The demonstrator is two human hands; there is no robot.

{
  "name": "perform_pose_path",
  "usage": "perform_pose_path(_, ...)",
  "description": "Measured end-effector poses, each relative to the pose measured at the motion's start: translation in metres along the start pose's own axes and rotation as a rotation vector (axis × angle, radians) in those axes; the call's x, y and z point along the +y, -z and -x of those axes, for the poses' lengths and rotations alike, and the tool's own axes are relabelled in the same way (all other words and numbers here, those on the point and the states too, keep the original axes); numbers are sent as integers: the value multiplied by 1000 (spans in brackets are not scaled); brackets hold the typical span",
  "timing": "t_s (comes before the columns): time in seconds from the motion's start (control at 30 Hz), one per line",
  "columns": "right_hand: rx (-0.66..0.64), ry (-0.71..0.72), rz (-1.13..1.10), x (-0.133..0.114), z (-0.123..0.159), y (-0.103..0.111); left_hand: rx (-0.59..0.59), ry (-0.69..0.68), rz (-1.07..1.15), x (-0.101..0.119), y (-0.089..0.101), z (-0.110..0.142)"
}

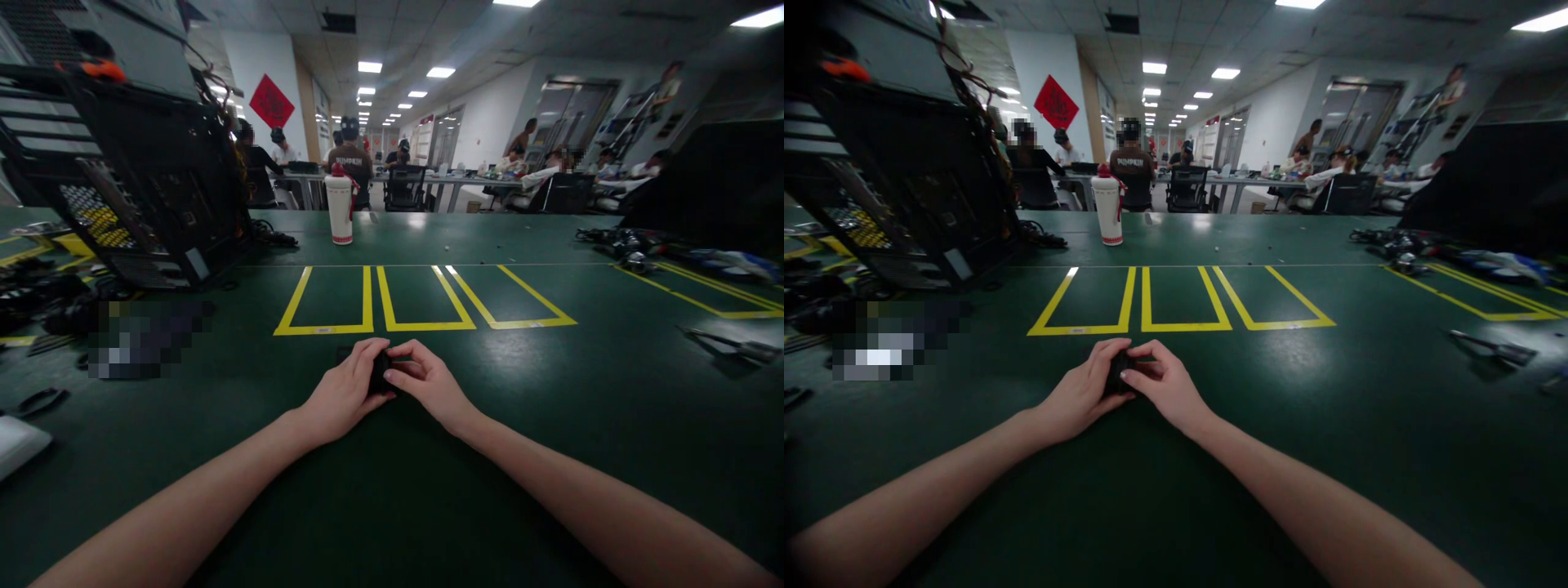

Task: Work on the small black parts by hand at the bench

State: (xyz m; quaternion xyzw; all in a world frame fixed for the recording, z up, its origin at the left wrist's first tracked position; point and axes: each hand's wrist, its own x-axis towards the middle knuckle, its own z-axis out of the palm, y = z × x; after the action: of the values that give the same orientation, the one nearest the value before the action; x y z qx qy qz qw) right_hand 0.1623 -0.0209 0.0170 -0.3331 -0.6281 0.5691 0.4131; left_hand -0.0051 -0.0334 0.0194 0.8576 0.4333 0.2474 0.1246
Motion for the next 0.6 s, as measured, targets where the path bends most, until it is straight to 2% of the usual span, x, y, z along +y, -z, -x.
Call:
perform_pose_path(0.1,7,-32,24,1,0,1,1,1,8,0,0,0)
perform_pose_path(0.33,-71,-24,-17,1,0,2,5,24,-8,-1,-1,0)
perform_pose_path(0.6,29,-32,29,-1,-2,0,10,12,-18,0,-1,0)
